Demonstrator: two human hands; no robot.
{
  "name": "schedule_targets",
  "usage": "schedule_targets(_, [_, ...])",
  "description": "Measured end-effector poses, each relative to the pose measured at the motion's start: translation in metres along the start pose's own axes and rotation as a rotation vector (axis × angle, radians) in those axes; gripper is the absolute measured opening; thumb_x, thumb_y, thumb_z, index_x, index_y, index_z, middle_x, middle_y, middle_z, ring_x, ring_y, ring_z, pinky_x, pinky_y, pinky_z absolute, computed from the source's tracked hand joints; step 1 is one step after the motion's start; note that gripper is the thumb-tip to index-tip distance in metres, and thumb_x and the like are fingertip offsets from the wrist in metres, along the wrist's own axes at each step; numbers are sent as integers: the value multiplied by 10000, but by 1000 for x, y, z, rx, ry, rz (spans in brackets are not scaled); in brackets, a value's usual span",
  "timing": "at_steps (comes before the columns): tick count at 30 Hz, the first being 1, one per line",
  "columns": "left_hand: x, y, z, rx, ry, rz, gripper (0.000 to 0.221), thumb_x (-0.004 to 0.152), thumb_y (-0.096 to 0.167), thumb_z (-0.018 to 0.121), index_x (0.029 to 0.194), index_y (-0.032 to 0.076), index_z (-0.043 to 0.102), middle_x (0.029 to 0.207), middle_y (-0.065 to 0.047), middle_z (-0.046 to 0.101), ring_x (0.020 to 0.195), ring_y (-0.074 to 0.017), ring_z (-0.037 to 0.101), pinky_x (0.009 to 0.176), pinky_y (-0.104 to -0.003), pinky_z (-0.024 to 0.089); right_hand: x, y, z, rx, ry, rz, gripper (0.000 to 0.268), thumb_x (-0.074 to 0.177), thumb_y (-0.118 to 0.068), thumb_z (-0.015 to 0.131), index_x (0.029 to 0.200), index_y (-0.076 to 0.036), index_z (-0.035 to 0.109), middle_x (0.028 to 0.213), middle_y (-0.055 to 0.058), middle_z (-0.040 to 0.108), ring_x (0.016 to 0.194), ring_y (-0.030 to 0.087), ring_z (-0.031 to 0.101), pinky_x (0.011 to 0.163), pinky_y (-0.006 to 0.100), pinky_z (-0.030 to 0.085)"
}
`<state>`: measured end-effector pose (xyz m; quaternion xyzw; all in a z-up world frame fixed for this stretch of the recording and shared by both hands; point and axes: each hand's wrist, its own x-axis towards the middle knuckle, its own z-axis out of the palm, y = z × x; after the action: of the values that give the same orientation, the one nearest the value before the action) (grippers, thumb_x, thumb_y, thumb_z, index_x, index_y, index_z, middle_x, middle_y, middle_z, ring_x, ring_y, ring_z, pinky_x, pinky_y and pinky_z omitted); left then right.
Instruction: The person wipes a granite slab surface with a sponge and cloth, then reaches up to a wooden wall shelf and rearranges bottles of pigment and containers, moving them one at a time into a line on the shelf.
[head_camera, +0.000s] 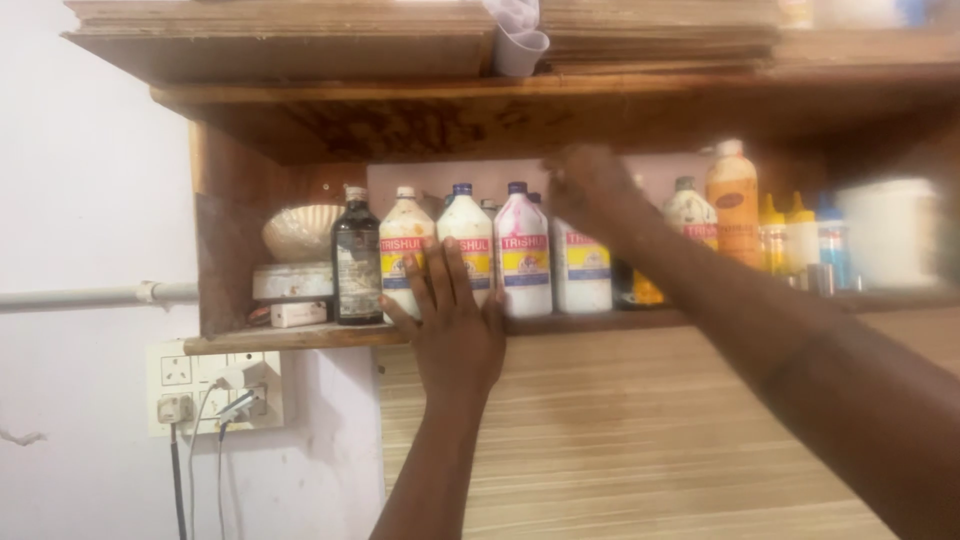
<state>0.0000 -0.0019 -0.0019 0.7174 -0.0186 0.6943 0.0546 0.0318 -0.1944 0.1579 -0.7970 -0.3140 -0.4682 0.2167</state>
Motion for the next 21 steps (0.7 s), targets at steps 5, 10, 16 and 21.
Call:
schedule_targets(5, [5, 40, -1, 13, -22, 235, 703, 991, 471, 410, 1597, 159, 235, 1669, -141, 218, 1523, -404, 154, 1182, -668, 110, 7, 28, -9, -236, 93, -21, 372, 974, -311, 716, 1088, 43, 709, 955, 236, 734, 743, 289, 676, 720, 447, 579])
schedule_targets(10, [-3, 56, 18, -83, -88, 265, 634, 1064, 397, 378, 1639, 164, 248, 1709, -70, 184, 1564, -333, 200, 1275, -586, 107, -2, 25, -4, 340, 90, 305, 333, 926, -165, 706, 1178, 47, 656, 811, 233, 738, 501, 225, 663, 443, 362, 552])
schedule_targets(16, [-1, 56, 24, -37, -15, 271, 634, 1041, 409, 356, 1623, 176, 259, 1706, -47, 207, 1548, -339, 224, 1260, -557, 124, -7, 11, 14, 618, 296, 330, 325, 877, -82, 746, 1157, 71, 688, 744, 178, 709, 463, 169, 643, 392, 334, 536])
schedule_targets(21, [-2, 62, 13, 2, -101, 225, 641, 1048, 434, 354, 1631, 185, 258, 1707, -54, 197, 1560, -347, 200, 1268, -578, 101, -8, 45, 3, 460, 255, 160, 347, 924, -153, 727, 1213, 23, 651, 853, 189, 723, 616, 236, 676, 545, 393, 590])
